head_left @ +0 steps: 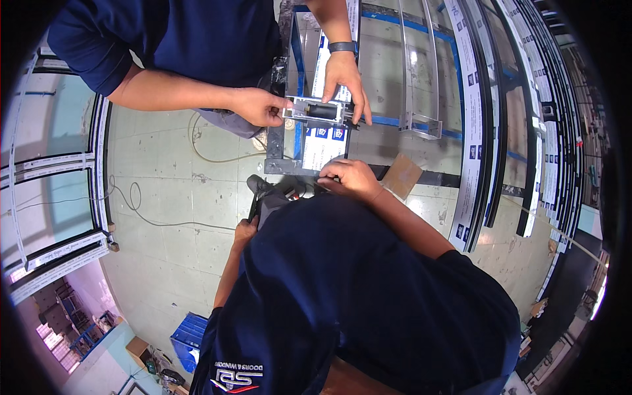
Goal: Measure and assemble metal window frame components using a clamp and vernier caliper.
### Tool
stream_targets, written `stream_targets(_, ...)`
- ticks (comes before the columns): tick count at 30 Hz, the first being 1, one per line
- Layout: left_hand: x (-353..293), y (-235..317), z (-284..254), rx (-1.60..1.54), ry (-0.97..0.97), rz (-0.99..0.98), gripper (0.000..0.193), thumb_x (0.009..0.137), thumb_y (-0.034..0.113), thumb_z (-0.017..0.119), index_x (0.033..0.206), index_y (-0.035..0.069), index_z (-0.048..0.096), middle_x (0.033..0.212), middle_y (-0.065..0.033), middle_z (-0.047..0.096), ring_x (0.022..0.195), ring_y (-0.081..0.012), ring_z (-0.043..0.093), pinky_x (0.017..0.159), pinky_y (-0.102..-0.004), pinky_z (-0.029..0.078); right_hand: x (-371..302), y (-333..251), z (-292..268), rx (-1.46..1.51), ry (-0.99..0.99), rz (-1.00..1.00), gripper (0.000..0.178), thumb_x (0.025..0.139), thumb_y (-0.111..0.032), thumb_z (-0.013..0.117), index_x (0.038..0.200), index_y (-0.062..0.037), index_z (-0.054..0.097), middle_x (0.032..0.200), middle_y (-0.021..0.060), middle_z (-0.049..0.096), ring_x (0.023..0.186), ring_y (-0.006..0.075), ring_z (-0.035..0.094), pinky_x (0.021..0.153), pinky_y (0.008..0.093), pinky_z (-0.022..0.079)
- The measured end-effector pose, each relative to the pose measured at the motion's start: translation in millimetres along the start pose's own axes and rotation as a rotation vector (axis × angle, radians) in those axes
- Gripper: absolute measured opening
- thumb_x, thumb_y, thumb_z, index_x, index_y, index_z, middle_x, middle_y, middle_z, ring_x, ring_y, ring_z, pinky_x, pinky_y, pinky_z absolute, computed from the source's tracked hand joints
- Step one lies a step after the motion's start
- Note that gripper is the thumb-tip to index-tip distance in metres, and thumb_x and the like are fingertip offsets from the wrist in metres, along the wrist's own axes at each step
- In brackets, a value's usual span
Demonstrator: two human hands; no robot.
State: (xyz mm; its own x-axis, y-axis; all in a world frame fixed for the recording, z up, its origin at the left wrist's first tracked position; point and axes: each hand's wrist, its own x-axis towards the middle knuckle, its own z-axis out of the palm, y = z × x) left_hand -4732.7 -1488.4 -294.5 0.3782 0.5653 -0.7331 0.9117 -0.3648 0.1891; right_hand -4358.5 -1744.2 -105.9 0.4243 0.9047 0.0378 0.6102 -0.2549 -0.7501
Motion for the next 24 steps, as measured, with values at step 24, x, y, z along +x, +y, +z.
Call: stream_targets(24,-5.6,-8.7,-8.6,-0.079,0.043,-0.082,0.081,0.102,0.067,0.055,0.112,-0.012,0.071,0.116,-0.0398,0.071,0.119,-0.0530,0.068,0.104,-0.0555,0.053,18.8,-10.3,-7.9,0.095,-0.092,0.142,0.025,0.093,-0.035,0.077,0.102,-0.0114,0.080,0.090,0.0115,0.075,0.083,0.0325,0.074,0.074,0.0445,0.057)
